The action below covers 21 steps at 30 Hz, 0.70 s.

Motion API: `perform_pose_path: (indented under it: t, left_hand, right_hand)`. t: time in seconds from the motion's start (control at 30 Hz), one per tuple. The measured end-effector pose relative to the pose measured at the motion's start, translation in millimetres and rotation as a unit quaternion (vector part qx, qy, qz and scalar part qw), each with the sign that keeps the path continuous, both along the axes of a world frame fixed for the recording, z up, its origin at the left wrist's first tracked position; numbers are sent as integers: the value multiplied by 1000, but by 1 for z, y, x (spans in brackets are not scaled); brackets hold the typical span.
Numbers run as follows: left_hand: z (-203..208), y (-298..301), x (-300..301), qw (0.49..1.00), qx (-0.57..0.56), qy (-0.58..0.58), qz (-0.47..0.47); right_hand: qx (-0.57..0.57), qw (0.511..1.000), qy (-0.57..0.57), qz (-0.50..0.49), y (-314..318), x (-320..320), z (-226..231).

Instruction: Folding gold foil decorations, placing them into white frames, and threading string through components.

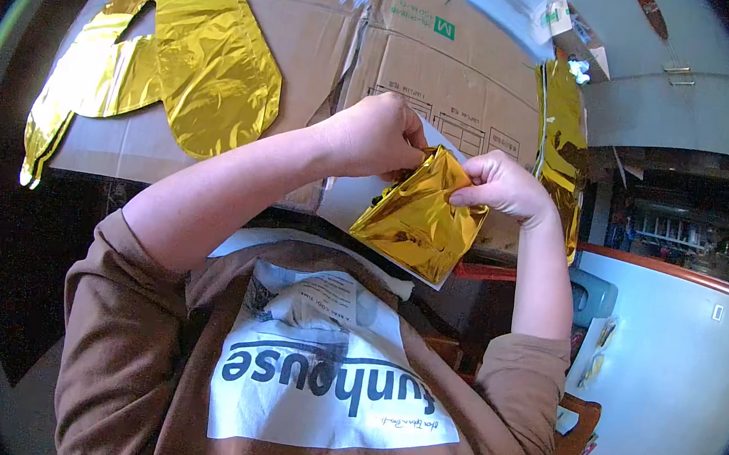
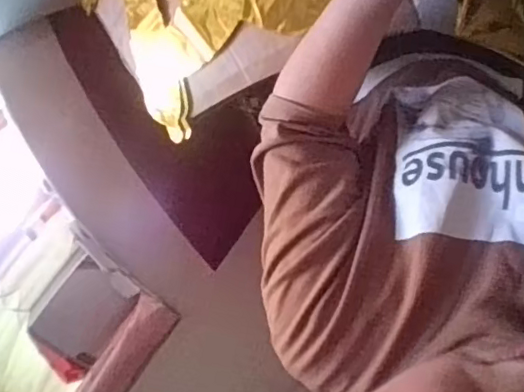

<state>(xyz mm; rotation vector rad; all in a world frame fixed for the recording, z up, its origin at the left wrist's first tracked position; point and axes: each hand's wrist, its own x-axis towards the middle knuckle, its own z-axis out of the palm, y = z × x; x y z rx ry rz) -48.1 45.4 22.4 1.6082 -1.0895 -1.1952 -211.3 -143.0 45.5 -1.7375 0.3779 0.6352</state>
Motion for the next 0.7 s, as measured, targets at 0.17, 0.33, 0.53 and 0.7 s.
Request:
perform_pose_path:
  t: [0.17, 0.33, 0.53, 0.7]
  left_hand:
    - [-1, 2, -4, 1000, -1, -15, 17]
    - [0, 1, -4, 999, 20, -35, 14]
    - [1, -6, 4, 998, 46, -17, -24]
    - [-7, -12, 21, 976, 116, 165, -78]
  right_hand:
    - [-9, 1000, 22, -4, 0, 0, 0]
    - [-22, 999, 24, 22, -3, 2, -1]
    - [6, 1000, 29, -3, -4, 4, -4]
    - [10, 998, 56, -21, -7, 6, -7]
